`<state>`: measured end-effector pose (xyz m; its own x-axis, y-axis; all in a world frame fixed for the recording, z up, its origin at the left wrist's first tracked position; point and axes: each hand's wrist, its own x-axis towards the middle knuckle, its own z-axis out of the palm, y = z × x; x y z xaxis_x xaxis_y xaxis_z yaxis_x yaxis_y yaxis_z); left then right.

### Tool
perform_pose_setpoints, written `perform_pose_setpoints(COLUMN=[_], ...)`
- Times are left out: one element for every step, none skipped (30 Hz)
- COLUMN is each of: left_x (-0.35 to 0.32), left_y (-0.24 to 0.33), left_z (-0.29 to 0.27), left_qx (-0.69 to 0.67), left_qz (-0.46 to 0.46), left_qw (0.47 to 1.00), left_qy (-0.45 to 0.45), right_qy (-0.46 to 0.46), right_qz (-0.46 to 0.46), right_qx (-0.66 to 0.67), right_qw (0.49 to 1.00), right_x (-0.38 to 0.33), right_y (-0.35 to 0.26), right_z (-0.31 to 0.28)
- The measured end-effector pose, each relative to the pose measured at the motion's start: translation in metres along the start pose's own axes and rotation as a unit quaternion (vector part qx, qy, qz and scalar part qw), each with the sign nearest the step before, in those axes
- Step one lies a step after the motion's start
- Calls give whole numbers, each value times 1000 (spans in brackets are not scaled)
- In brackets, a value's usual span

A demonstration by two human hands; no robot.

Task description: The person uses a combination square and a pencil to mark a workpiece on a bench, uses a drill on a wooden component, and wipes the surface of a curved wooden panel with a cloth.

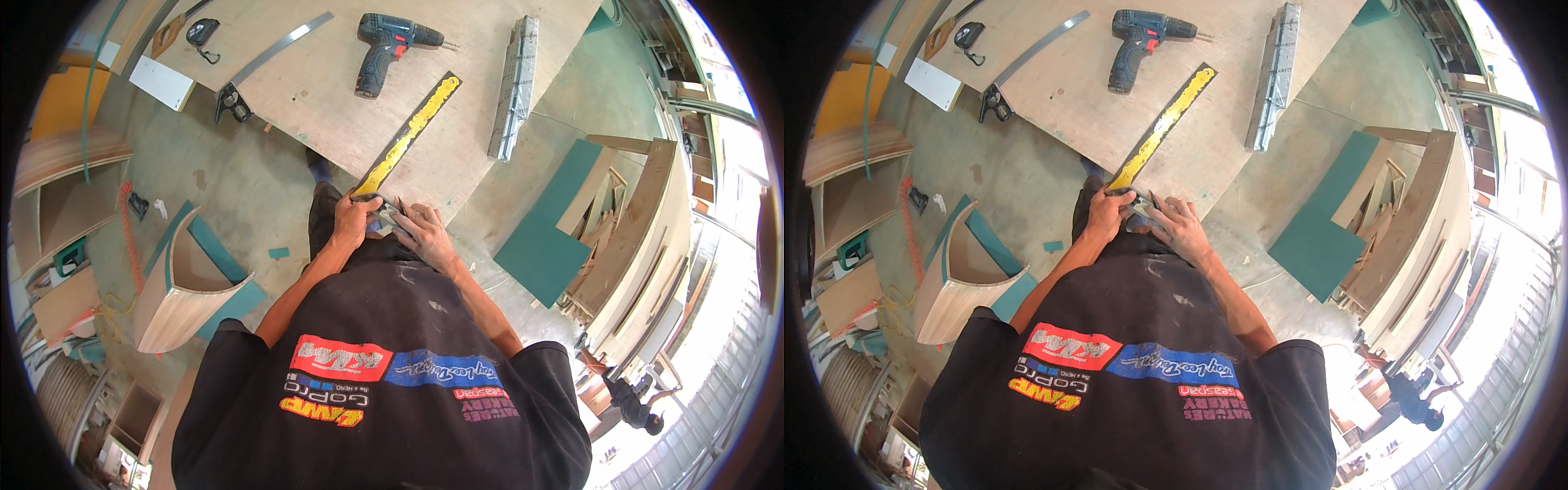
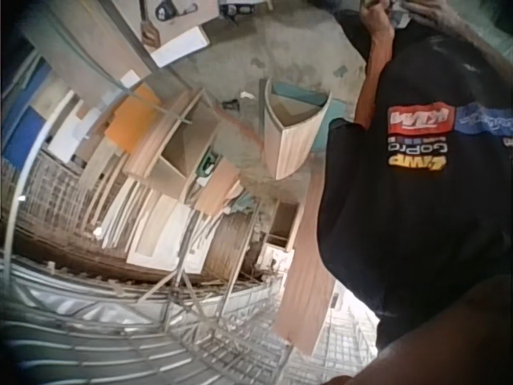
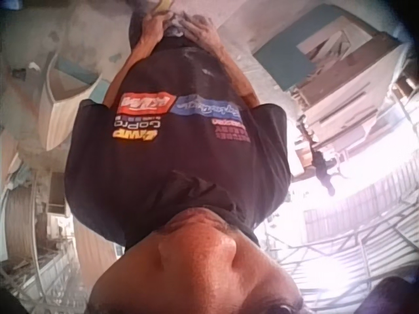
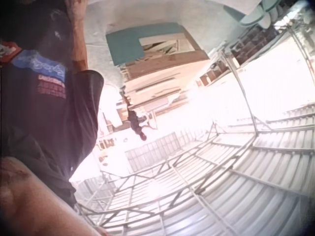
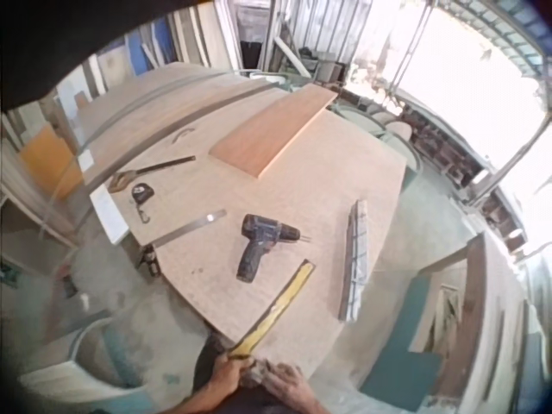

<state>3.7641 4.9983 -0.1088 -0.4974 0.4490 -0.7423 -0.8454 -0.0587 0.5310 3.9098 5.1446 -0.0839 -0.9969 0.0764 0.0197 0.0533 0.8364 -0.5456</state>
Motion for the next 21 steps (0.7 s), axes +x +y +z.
perform_pose_setpoints(left_x=[0,1,2,2,2,2,2,2,1,0,1,4,2,0,-1,1,2,1,2,2,2], left_y=[-2,-3,-4,-4,-4,-4,-3,-2,-1,-2,-2,-2,-1,-1,-2,-1,-2,-2,-3,-4,-4], left_z=[-1,-3,-3,-4,-4,-4,-3,-2,-1,-2,-2,-1,-3,-3,-2,0,0,-2,-1,-2,-3], left_qx=[9,3,-3,-9,-8,-7,-6,-7,-9,-11,-6,-2,4,-5,-13,-23,-31,-35,-39,-44,-38], left_qz=[-5,-4,-2,-2,-3,-3,-4,-2,-1,0,3,6,5,4,3,7,12,14,15,17,18], left_qw=[1000,1000,1000,1000,1000,1000,1000,1000,1000,1000,1000,1000,1000,1000,1000,1000,999,999,999,999,999], left_qy=[14,8,1,-5,-5,-5,-5,-4,-4,-2,2,6,14,7,-1,-10,-13,-13,-17,-21,-18], right_qy=[0,0,1,2,3,3,5,6,7,8,8,6,2,-3,8,10,12,15,19,14,9], right_qz=[0,-1,0,1,2,2,3,3,2,1,-1,-2,-2,-1,2,4,6,8,8,8,9], right_qx=[-1,-2,-3,-4,-4,-1,2,5,4,3,3,1,5,8,17,16,15,13,14,16,19], right_qw=[1000,1000,1000,1000,1000,1000,1000,1000,1000,1000,1000,1000,1000,1000,1000,1000,1000,1000,1000,1000,1000], right_x=[-1,0,1,1,1,1,1,1,2,2,2,4,5,4,2,2,3,3,2,2,2], right_y=[-1,-2,-1,-2,-2,-2,-2,-2,-2,-2,-3,-1,-1,-1,-1,-2,-4,-5,-4,-3,-3], right_z=[0,0,-1,-2,-2,-2,-2,-2,-2,-1,0,-2,-2,-1,0,-1,-1,0,0,1,1])
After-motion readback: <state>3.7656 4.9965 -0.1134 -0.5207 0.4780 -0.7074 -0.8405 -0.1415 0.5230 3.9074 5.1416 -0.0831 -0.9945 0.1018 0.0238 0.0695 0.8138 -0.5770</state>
